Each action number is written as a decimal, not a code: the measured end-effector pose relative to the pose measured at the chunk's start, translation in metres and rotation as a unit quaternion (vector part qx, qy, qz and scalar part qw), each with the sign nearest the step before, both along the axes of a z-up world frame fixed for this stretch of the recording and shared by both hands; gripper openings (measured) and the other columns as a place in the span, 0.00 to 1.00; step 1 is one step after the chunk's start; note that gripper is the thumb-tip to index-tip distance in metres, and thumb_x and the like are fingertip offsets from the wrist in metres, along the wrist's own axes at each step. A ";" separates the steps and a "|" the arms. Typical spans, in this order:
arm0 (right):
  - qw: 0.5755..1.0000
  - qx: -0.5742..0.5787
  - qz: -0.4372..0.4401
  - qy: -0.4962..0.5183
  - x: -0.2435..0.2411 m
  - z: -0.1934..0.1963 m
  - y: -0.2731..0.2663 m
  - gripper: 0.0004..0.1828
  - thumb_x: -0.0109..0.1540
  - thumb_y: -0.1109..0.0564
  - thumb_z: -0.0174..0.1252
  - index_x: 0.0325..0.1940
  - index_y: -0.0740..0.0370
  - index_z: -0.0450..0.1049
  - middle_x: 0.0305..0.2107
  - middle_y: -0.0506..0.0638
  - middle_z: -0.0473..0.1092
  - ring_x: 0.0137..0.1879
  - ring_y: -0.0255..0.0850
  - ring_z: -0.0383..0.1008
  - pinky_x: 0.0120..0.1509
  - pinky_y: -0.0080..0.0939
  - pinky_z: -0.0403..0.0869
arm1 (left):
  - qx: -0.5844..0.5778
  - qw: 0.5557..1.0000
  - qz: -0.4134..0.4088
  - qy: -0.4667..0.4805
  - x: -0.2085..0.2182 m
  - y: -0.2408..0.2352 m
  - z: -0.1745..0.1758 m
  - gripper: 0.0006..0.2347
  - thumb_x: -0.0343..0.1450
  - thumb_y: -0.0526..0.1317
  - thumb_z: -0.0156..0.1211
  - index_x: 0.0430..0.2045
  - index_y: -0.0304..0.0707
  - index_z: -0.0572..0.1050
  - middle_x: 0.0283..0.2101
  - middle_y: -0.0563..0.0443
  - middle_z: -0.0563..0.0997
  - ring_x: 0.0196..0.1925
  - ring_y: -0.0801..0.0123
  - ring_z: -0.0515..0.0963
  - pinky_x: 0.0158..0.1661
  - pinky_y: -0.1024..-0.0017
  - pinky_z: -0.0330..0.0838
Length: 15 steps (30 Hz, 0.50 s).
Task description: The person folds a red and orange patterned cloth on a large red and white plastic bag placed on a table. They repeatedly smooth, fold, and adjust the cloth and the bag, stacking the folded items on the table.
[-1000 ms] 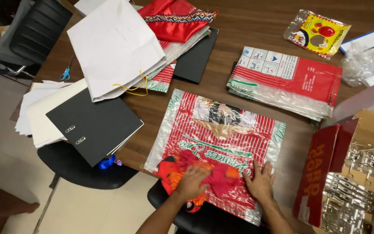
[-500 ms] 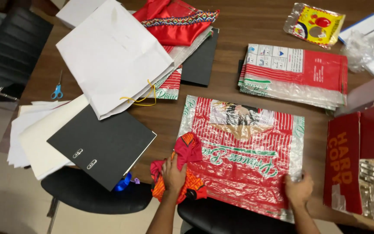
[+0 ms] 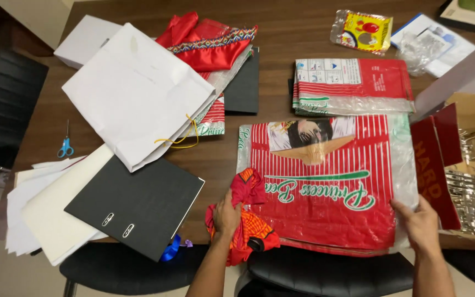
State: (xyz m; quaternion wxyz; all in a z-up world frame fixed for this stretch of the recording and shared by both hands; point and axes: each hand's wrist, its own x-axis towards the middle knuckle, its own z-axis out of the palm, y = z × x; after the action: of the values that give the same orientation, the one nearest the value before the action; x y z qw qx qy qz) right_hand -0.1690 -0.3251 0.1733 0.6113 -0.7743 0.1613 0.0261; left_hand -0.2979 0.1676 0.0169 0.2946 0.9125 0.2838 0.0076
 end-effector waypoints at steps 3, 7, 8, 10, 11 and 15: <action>0.993 -0.004 0.070 -0.096 0.002 0.049 -0.005 0.19 0.66 0.61 0.63 0.60 0.69 0.74 0.46 0.55 0.77 0.46 0.38 0.76 0.47 0.35 0.75 | 0.070 0.996 -0.032 0.038 0.030 -0.009 0.109 0.40 0.64 0.49 0.72 0.72 0.54 0.54 0.67 0.43 0.66 0.70 0.47 0.63 0.63 0.44 0.57; 0.970 -0.194 0.081 -0.119 0.009 0.135 -0.009 0.14 0.68 0.63 0.66 0.56 0.73 0.78 0.35 0.66 0.74 0.32 0.45 0.70 0.36 0.49 0.69 | 0.001 0.985 -0.079 -0.154 0.094 0.004 0.176 0.44 0.63 0.48 0.74 0.73 0.48 0.52 0.75 0.39 0.57 0.77 0.44 0.55 0.67 0.45 0.53; 0.977 -0.113 0.117 -0.138 0.011 0.151 -0.011 0.16 0.65 0.61 0.65 0.56 0.67 0.78 0.35 0.59 0.76 0.31 0.43 0.73 0.34 0.47 0.75 | -0.006 0.954 -0.115 -0.275 0.111 0.007 0.197 0.46 0.62 0.46 0.76 0.73 0.42 0.51 0.75 0.35 0.56 0.77 0.43 0.55 0.70 0.48 0.52; 0.975 -0.032 0.152 -0.160 0.018 0.181 -0.017 0.18 0.62 0.60 0.64 0.56 0.62 0.78 0.35 0.52 0.78 0.30 0.40 0.77 0.32 0.45 0.81 | -0.013 0.906 -0.150 -0.395 0.138 0.011 0.246 0.48 0.61 0.45 0.78 0.73 0.37 0.50 0.76 0.31 0.55 0.78 0.41 0.54 0.72 0.51 0.51; 0.933 -0.171 0.201 -0.244 0.022 0.195 -0.021 0.16 0.61 0.64 0.63 0.54 0.63 0.80 0.33 0.51 0.75 0.32 0.40 0.73 0.37 0.41 0.77 | -0.019 0.874 -0.175 -0.453 0.147 0.012 0.275 0.49 0.59 0.43 0.79 0.73 0.35 0.49 0.75 0.30 0.55 0.77 0.41 0.55 0.72 0.52 0.53; 0.678 -0.439 0.242 -0.537 -0.022 0.320 0.073 0.18 0.51 0.62 0.75 0.43 0.63 0.80 0.34 0.56 0.75 0.38 0.49 0.75 0.51 0.46 0.71 | -0.252 0.806 -0.266 -0.464 0.193 0.037 0.315 0.49 0.57 0.37 0.77 0.73 0.32 0.48 0.64 0.36 0.73 0.64 0.55 0.74 0.64 0.60 0.68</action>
State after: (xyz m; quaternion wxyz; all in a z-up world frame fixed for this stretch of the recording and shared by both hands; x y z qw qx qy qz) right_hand -0.1910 -0.2516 0.4936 0.1550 -0.8467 -0.3945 -0.3215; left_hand -0.1049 0.2044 0.3318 0.6014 0.7333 -0.1487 0.2801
